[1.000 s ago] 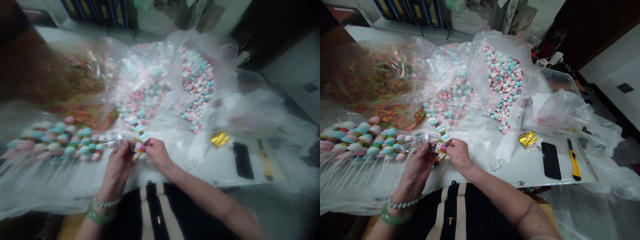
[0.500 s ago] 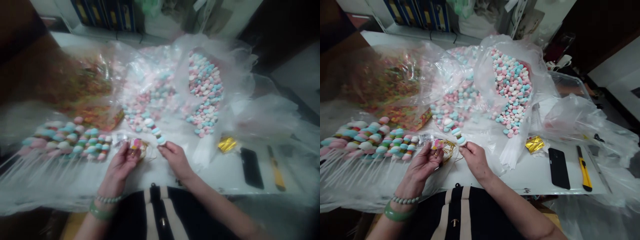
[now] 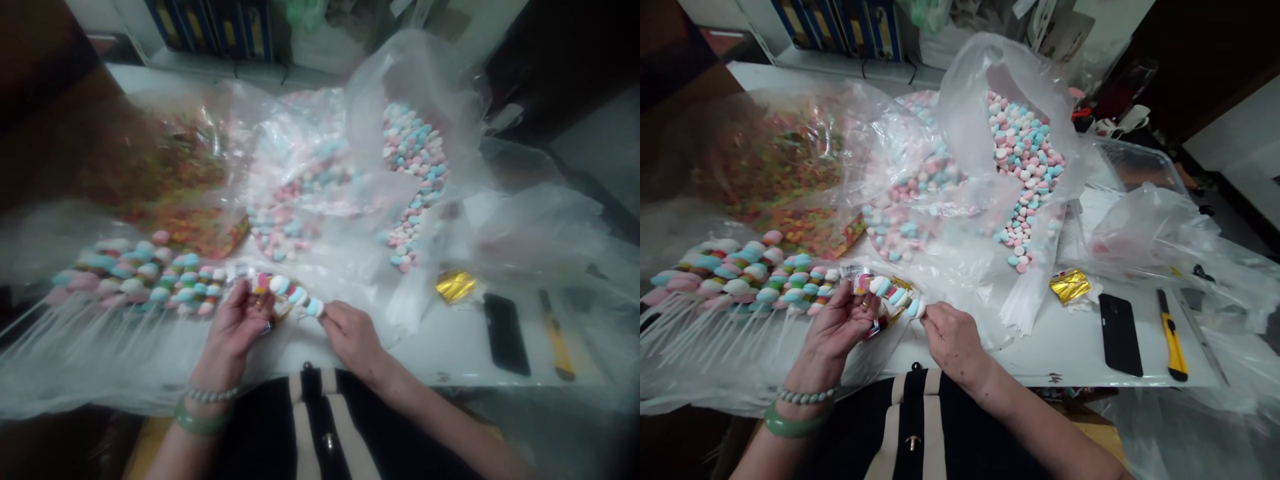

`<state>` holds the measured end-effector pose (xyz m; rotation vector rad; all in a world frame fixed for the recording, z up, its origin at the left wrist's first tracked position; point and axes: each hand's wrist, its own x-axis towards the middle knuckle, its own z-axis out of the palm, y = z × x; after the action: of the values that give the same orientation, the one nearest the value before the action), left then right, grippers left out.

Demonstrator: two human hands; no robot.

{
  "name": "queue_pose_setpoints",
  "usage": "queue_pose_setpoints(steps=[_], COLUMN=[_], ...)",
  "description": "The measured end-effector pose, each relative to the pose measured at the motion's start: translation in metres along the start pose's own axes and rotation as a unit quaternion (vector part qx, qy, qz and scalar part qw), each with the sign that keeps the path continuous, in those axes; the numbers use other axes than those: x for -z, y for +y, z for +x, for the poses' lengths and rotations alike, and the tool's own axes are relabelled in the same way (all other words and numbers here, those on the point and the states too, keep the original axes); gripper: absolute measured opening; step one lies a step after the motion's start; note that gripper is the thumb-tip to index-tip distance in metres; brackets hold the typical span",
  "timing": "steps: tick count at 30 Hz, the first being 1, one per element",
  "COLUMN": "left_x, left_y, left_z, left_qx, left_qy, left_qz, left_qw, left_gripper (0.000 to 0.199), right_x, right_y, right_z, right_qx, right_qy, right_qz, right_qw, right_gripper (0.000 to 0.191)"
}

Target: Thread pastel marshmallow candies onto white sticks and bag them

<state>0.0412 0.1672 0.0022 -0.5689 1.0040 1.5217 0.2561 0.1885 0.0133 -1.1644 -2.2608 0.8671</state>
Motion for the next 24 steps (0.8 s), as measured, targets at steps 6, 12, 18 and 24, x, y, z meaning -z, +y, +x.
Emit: queue_pose_setpoints(steps=[6,12,18,24], left_x=[0.002,0.008,0.007,0.008], left_y=[0.001,0.0,-0.011,-0.018], left_z=[-0.001,0.009,0.002,-0.002], left_qx=[-0.078,-0.158,-0.108,-0.117], left_qy=[-0.024,-0.091,-0.117,-0.139], left_qz=[0.016,0.083,0.137,0.172], left_qw=[0.997,0.98,0.978,0.968], left_gripper=[0.023,0.009,0.01,0.024], right_x=[0.005,0.009,-0.001,-0.013], right_y=[0.0,-0.005,0.0,-0.001], right_z=[-0.004,-0.005,-0.006,0.005], right_qx=[0.089,0.125,0.067,-0.076], right_qy=[0.04,0.038,-0.035,-0.115], right_qz=[-0.192,-0.259,-0.186,-0.026], right_qw=[0.977,0.957,0.98,0.99], right_gripper=[0.026,0.023,0.024,0.027])
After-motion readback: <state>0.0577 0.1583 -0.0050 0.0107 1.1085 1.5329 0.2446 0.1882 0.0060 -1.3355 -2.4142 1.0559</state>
